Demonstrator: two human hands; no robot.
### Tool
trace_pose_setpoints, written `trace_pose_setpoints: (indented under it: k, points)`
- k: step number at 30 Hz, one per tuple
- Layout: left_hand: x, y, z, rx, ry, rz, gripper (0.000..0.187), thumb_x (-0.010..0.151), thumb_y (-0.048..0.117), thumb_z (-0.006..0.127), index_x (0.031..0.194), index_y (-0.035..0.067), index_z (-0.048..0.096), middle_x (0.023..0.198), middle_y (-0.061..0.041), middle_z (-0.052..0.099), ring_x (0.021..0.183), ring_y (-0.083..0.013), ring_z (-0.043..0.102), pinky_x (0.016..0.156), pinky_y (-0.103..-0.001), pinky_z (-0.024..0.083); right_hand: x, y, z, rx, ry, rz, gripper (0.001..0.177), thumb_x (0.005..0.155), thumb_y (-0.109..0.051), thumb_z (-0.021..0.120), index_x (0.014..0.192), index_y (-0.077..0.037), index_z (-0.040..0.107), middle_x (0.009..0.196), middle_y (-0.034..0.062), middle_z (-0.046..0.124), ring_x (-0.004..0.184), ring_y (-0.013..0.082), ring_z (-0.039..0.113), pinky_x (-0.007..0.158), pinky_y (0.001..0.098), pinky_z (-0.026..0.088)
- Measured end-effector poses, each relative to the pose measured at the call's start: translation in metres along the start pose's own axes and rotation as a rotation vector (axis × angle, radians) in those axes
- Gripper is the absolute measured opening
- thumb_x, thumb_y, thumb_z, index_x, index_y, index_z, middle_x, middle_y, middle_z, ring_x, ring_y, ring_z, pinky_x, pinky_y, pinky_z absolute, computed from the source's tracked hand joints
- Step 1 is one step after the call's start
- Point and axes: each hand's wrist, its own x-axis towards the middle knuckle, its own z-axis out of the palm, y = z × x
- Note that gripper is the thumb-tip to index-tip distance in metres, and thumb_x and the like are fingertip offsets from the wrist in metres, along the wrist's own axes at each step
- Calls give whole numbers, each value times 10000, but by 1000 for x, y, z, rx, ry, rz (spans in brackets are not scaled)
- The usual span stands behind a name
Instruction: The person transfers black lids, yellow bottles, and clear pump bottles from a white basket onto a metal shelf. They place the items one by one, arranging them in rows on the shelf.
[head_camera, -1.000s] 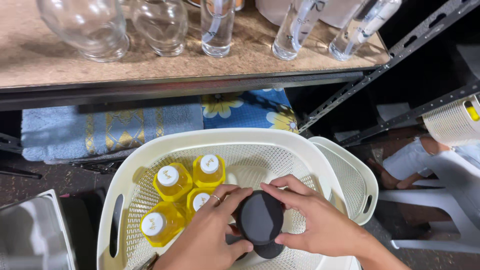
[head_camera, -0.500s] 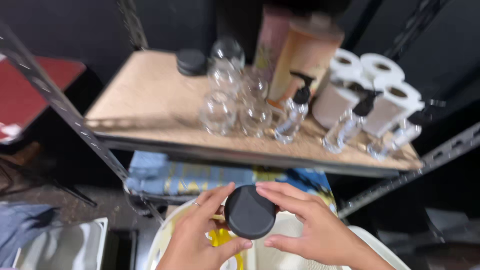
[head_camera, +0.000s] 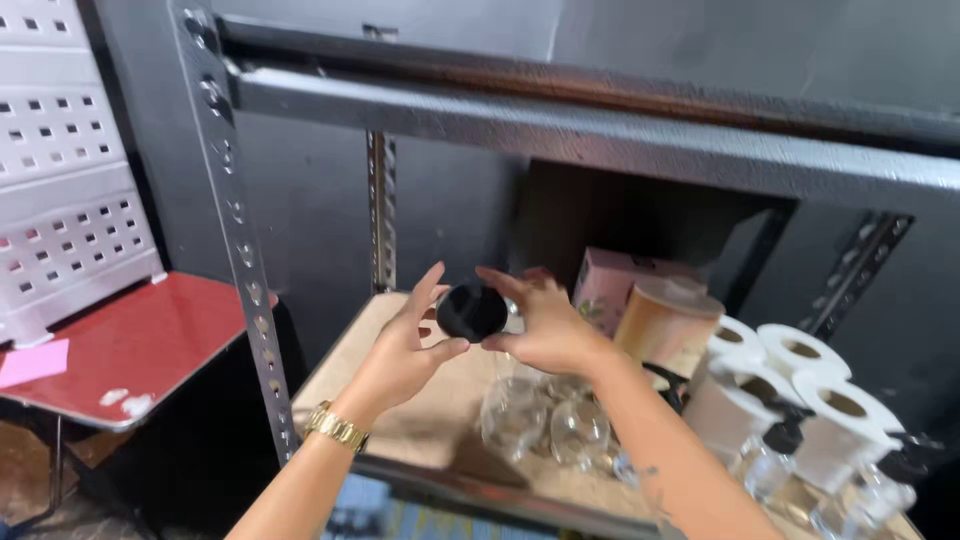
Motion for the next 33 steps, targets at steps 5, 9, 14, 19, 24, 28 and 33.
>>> trace_pose_setpoints:
  k: [5, 9, 14, 19, 24, 28, 33]
  points:
    - [63, -64, -7, 102, -19, -9, 1043, 818, 154, 827, 1666, 204, 223, 1489, -169, 575, 1374, -355, 523, 1150, -473, 436, 79, 38, 43, -223, -58, -37, 900, 836, -490, 769, 1617, -332, 349, 1382, 85, 619, 1405, 301, 418, 1128, 482, 332]
    - [105, -127, 4, 127, -45, 12, 1110, 754, 225, 886, 1661, 248, 246, 1475, -116, 604, 1398, -317, 512, 1183, -445, 400, 111, 54, 66, -333, -161, 22, 987, 838, -512, 781, 1645, -327, 244, 1345, 166, 569, 1354, 349, 454, 1094, 475, 373]
    - [133, -163, 23, 69, -74, -36, 1139, 725, 181, 901, 1656, 282, 253, 1459, -80, 628, 1438, -255, 492, 1206, -407, 375, 120, 61, 71, -267, -241, 151, 957, 865, -503, 758, 1651, -408, 219, 1399, 160, 463, 1379, 354, 433, 1130, 474, 335]
    - [138, -175, 36, -45, -95, -131, 1141, 769, 121, 858, 1669, 343, 193, 1554, -69, 545, 1518, -214, 389, 1256, -399, 303, 131, 68, 80, -279, -277, 228, 948, 861, -504, 773, 1634, -488, 224, 1414, 115, 423, 1376, 349, 434, 1128, 473, 350]
    - [134, -172, 37, -189, -65, -165, 1144, 793, 5, 824, 1677, 324, 170, 1566, -163, 503, 1544, -280, 338, 1253, -451, 319, 124, 43, 67, -208, -319, 264, 929, 899, -396, 756, 1657, -422, 219, 1471, 166, 385, 1482, 384, 297, 1237, 553, 212]
    - [139, -172, 35, -164, -89, -175, 1153, 814, 31, 813, 1678, 355, 122, 1600, -145, 466, 1551, -274, 324, 1225, -476, 359, 124, 41, 64, -259, -330, 238, 955, 886, -447, 760, 1658, -404, 199, 1468, 174, 411, 1526, 326, 281, 1291, 523, 66]
    - [129, -167, 35, -317, -57, -258, 1265, 753, -77, 825, 1686, 316, 67, 1592, -187, 469, 1454, -344, 473, 1162, -405, 455, 115, 37, 60, -221, -347, 250, 941, 892, -389, 770, 1660, -315, 232, 1462, 197, 476, 1558, 272, 223, 1274, 533, -26]
